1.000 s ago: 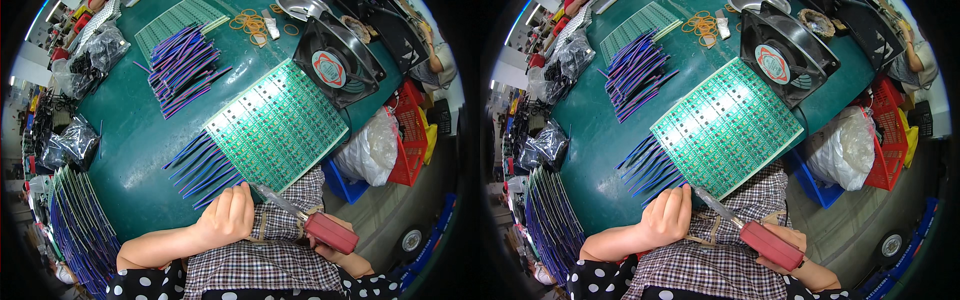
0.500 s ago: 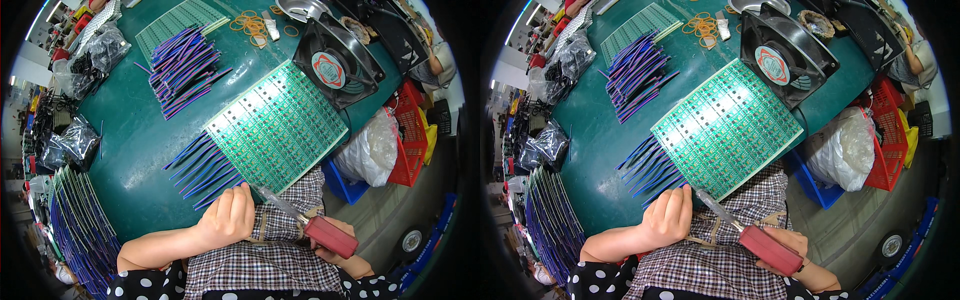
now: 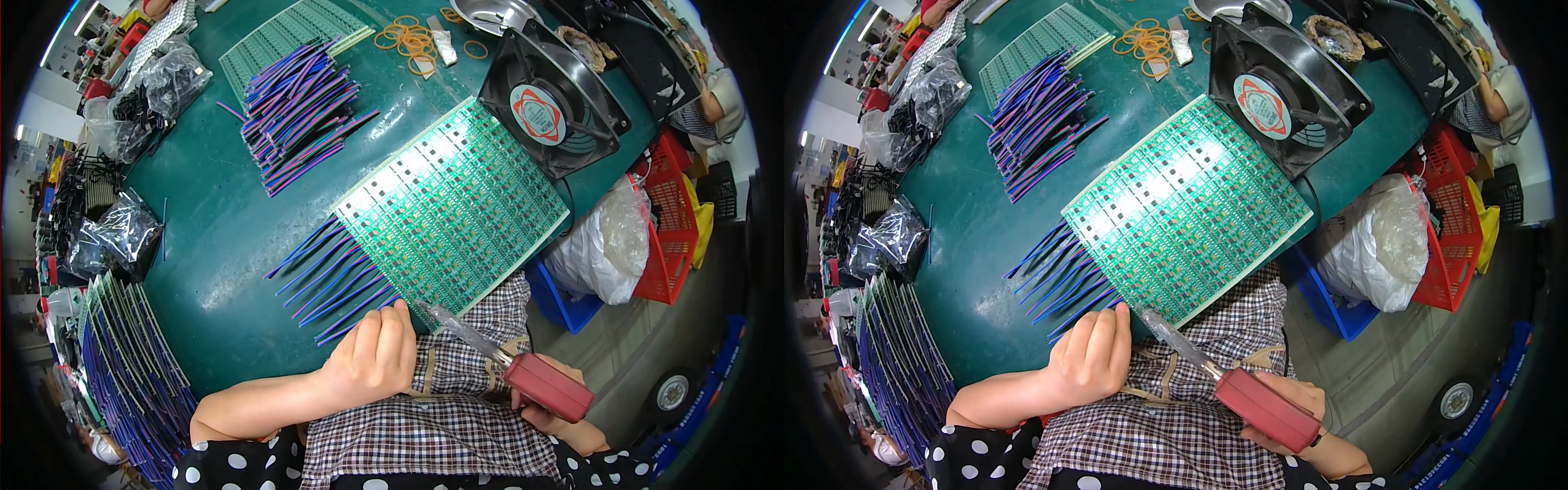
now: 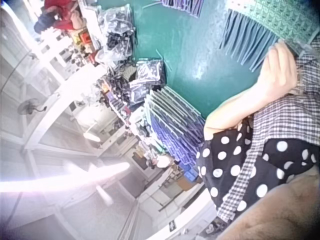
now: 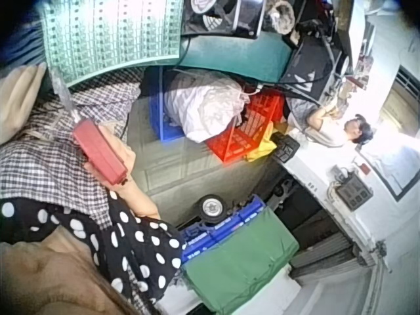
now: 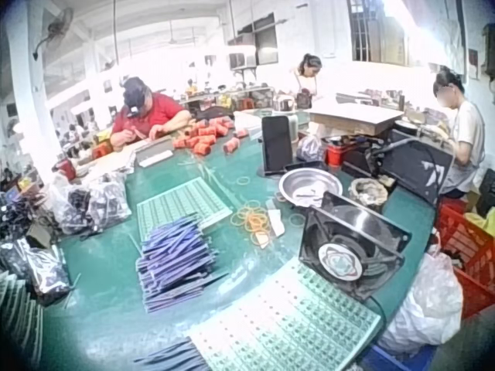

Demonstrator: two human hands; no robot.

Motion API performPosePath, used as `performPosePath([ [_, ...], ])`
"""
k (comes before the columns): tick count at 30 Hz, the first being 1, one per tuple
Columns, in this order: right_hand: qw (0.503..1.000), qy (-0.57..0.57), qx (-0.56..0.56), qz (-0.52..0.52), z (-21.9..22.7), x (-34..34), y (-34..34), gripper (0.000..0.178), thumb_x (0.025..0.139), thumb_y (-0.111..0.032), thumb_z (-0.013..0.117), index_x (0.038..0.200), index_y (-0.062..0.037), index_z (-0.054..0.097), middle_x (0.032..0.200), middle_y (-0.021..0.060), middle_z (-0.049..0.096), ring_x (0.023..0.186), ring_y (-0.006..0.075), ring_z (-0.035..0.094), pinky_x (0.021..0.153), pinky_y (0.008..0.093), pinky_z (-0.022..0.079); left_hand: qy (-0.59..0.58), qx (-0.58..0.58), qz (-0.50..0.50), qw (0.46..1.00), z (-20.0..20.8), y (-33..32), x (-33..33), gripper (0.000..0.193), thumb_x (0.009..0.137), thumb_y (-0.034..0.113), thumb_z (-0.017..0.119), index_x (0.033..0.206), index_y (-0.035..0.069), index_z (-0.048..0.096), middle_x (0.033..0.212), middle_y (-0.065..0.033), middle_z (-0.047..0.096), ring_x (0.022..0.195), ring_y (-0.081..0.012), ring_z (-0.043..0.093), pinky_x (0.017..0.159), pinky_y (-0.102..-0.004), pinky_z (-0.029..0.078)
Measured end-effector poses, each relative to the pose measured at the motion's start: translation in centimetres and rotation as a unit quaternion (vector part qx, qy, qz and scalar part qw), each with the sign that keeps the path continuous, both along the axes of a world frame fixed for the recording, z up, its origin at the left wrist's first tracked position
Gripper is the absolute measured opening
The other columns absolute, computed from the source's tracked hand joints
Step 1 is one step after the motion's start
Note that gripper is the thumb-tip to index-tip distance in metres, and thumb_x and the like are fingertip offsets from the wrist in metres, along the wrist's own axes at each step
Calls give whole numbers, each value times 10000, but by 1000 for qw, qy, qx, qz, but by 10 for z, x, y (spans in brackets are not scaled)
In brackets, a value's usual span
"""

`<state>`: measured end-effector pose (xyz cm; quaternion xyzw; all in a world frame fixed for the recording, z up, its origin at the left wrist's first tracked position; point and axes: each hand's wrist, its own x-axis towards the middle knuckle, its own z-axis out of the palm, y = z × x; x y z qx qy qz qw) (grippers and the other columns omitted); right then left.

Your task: The person aligns wires onto circuit board panels by hand and solders them using a soldering iron.

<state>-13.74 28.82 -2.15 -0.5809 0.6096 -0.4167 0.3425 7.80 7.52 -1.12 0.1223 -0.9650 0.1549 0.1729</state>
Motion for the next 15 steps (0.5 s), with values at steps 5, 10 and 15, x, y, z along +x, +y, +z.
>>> performPosePath([
  [5, 1000, -19, 8, 0, -2, 1, -6, 676, 697, -332, 836, 1163, 84, 579, 957, 153, 700, 772, 252, 718, 686, 305, 577, 10, -4, 1, 1000, -1, 0, 0, 118, 724, -14, 692, 813, -83, 656, 709, -93, 598, 627, -165, 589, 505, -197, 470],
  [10, 998, -34, 41, -31, 7, 4, -11, 666, 696, -329, 837, 1154, 83, 583, 956, 155, 699, 777, 251, 717, 691, 308, 576, 16, -1, 1, 1000, -2, 0, 0, 105, 728, -14, 703, 795, -76, 651, 706, -91, 597, 625, -163, 588, 496, -192, 463],
  [15, 1000, 4, 30, 3, 5, 1, -8, 673, 695, -329, 838, 1162, 79, 576, 920, 135, 707, 771, 238, 718, 691, 299, 571, 15, -2, 2, 1000, -1, -1, 0, 101, 730, -15, 698, 799, -74, 652, 702, -88, 591, 623, -163, 586, 494, -190, 458],
])
